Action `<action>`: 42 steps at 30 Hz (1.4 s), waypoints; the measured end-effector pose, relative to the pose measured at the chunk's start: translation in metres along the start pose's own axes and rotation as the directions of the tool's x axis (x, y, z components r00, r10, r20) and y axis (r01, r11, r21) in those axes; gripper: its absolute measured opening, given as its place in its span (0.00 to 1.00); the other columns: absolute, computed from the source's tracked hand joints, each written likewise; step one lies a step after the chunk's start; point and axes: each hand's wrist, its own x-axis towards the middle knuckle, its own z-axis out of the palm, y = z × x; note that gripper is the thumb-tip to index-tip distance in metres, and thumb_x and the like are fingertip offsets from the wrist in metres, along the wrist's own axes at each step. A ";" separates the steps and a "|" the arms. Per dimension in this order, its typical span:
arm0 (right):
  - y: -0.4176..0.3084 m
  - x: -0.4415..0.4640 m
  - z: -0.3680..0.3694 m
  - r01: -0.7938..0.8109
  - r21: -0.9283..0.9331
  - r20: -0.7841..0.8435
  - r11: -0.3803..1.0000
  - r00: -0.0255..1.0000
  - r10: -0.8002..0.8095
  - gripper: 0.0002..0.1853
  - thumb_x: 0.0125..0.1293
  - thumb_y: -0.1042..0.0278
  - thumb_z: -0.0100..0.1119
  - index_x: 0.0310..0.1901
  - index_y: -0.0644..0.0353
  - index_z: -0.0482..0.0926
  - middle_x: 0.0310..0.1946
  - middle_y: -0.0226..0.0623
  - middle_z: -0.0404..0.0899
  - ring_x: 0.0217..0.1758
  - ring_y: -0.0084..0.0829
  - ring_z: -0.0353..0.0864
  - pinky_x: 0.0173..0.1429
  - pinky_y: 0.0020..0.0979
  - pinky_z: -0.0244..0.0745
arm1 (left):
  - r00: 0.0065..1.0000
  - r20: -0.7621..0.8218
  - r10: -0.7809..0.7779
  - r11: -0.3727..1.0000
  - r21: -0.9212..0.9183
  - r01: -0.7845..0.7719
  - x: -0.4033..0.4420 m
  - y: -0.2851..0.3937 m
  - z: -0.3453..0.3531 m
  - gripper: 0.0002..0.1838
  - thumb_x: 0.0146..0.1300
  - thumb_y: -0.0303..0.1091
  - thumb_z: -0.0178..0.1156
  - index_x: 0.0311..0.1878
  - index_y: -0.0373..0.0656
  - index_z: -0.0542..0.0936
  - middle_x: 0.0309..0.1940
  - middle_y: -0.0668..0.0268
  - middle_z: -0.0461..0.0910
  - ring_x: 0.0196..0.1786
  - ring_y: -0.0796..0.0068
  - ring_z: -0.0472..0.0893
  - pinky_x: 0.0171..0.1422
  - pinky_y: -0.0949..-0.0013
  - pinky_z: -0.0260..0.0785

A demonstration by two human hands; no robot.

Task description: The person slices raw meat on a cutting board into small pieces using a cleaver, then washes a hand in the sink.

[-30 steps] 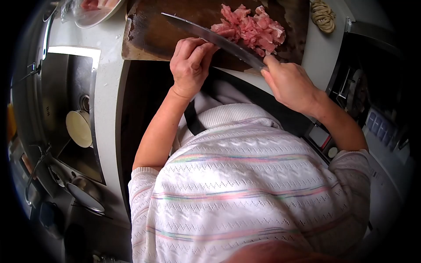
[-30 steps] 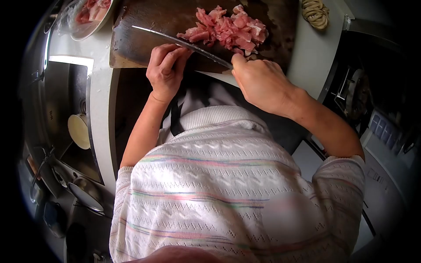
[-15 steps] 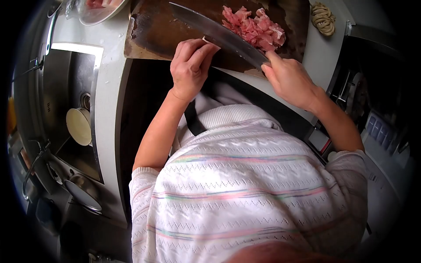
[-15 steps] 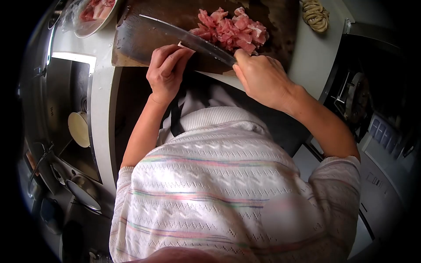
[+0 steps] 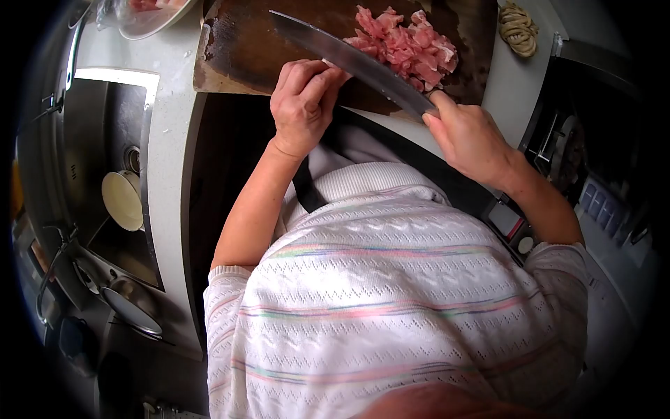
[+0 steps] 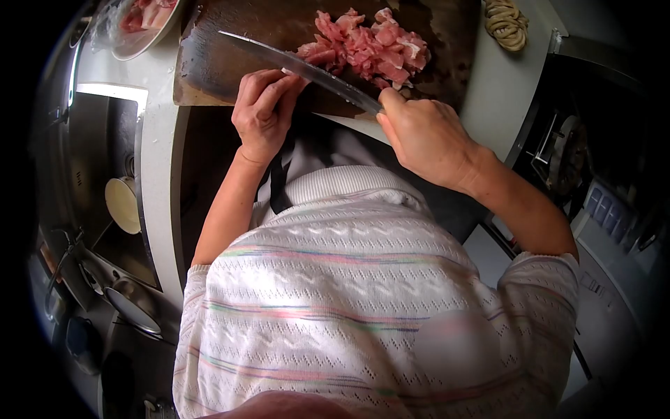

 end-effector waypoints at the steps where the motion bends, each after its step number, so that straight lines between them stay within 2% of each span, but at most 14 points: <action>1: -0.001 -0.001 0.000 -0.008 -0.010 0.008 1.000 1.000 0.008 0.08 0.66 0.70 0.50 0.34 0.66 0.66 0.17 0.50 0.75 0.25 0.52 0.78 0.32 0.47 0.70 | 1.000 0.000 -0.003 1.000 -0.002 0.003 0.000 0.000 0.000 0.11 0.45 0.20 0.70 0.34 0.41 0.83 0.32 0.65 0.79 0.35 0.66 0.78 0.38 0.69 0.71; 6: 0.004 -0.003 0.002 -0.028 -0.042 0.049 0.999 0.998 0.030 0.08 0.66 0.71 0.50 0.34 0.66 0.66 0.17 0.49 0.75 0.25 0.51 0.78 0.31 0.47 0.70 | 1.000 0.019 -0.005 1.000 -0.009 0.005 0.001 -0.001 -0.001 0.11 0.46 0.21 0.70 0.34 0.42 0.82 0.32 0.64 0.78 0.35 0.65 0.78 0.38 0.69 0.71; 12: 0.004 -0.004 -0.002 -0.038 -0.022 0.024 0.999 0.999 0.038 0.08 0.65 0.71 0.52 0.34 0.66 0.66 0.17 0.48 0.74 0.24 0.50 0.77 0.30 0.46 0.70 | 1.000 0.010 0.004 1.000 -0.021 -0.004 0.000 -0.004 0.000 0.11 0.46 0.21 0.70 0.34 0.42 0.83 0.31 0.65 0.78 0.35 0.65 0.77 0.38 0.68 0.71; 15: 0.003 -0.004 0.001 0.028 -0.021 -0.023 0.999 0.999 -0.029 0.08 0.65 0.71 0.52 0.34 0.65 0.66 0.16 0.47 0.73 0.23 0.50 0.77 0.29 0.45 0.70 | 1.000 0.012 0.004 1.000 -0.020 -0.004 -0.001 -0.004 0.001 0.11 0.45 0.21 0.71 0.34 0.42 0.83 0.31 0.65 0.78 0.35 0.66 0.77 0.37 0.68 0.71; 24: -0.002 -0.006 -0.006 -0.008 -0.056 0.036 0.998 0.999 0.010 0.08 0.65 0.71 0.51 0.34 0.66 0.66 0.17 0.48 0.74 0.23 0.51 0.77 0.30 0.46 0.71 | 1.000 0.014 0.002 1.000 -0.018 -0.002 -0.001 -0.004 0.001 0.12 0.45 0.21 0.71 0.34 0.42 0.82 0.32 0.65 0.78 0.35 0.66 0.78 0.38 0.69 0.71; 27: -0.004 0.010 0.013 0.026 -0.046 -0.027 0.999 0.999 -0.027 0.07 0.65 0.71 0.50 0.34 0.66 0.66 0.17 0.49 0.75 0.24 0.53 0.77 0.31 0.48 0.71 | 1.000 -0.005 0.010 1.000 -0.004 -0.010 -0.002 -0.004 0.002 0.11 0.43 0.21 0.70 0.32 0.42 0.82 0.30 0.66 0.77 0.35 0.65 0.78 0.37 0.69 0.71; 29: -0.008 0.039 0.028 0.040 -0.119 -0.028 0.992 0.999 -0.044 0.08 0.65 0.71 0.49 0.33 0.66 0.66 0.18 0.50 0.75 0.24 0.54 0.78 0.32 0.49 0.72 | 1.000 -0.015 0.021 1.000 -0.001 -0.021 0.000 -0.004 0.005 0.11 0.43 0.21 0.70 0.31 0.42 0.81 0.30 0.66 0.77 0.35 0.65 0.78 0.37 0.69 0.71; 30: -0.009 0.039 0.027 0.062 -0.163 -0.054 0.985 0.996 -0.072 0.09 0.66 0.69 0.52 0.37 0.66 0.67 0.18 0.50 0.74 0.24 0.53 0.76 0.29 0.47 0.69 | 1.000 -0.012 0.021 1.000 0.005 -0.020 0.000 -0.005 0.005 0.11 0.43 0.22 0.70 0.31 0.42 0.82 0.30 0.66 0.77 0.35 0.65 0.77 0.37 0.69 0.71; 34: 0.005 0.023 0.019 0.039 -0.002 -0.048 0.999 0.998 -0.039 0.09 0.66 0.70 0.52 0.37 0.67 0.67 0.19 0.51 0.73 0.24 0.53 0.76 0.29 0.46 0.68 | 1.000 0.007 0.025 1.000 0.003 -0.025 -0.001 -0.003 0.001 0.11 0.45 0.21 0.71 0.33 0.42 0.82 0.32 0.65 0.78 0.35 0.65 0.78 0.38 0.69 0.71; 37: 0.012 0.008 0.013 -0.004 0.009 -0.029 1.000 1.000 0.004 0.08 0.66 0.72 0.51 0.39 0.68 0.67 0.20 0.52 0.73 0.25 0.53 0.76 0.29 0.44 0.67 | 1.000 0.008 0.009 1.000 0.005 -0.009 0.000 -0.001 0.000 0.11 0.45 0.21 0.71 0.33 0.42 0.82 0.32 0.65 0.79 0.35 0.66 0.78 0.38 0.69 0.71; 38: 0.009 0.007 0.010 0.007 -0.027 -0.048 1.000 0.999 -0.008 0.09 0.66 0.69 0.51 0.34 0.66 0.66 0.19 0.50 0.75 0.26 0.51 0.77 0.32 0.46 0.69 | 1.000 0.003 0.003 1.000 -0.003 -0.003 0.000 0.000 -0.002 0.11 0.45 0.21 0.70 0.34 0.42 0.82 0.32 0.65 0.79 0.35 0.66 0.78 0.38 0.69 0.71; 42: 0.000 0.002 0.005 0.020 0.010 -0.052 1.000 0.998 -0.019 0.09 0.66 0.70 0.51 0.34 0.66 0.66 0.18 0.49 0.74 0.25 0.51 0.77 0.31 0.46 0.70 | 1.000 0.010 -0.006 1.000 -0.021 0.006 -0.001 0.002 -0.005 0.12 0.45 0.20 0.70 0.35 0.42 0.83 0.32 0.65 0.79 0.35 0.66 0.77 0.38 0.69 0.71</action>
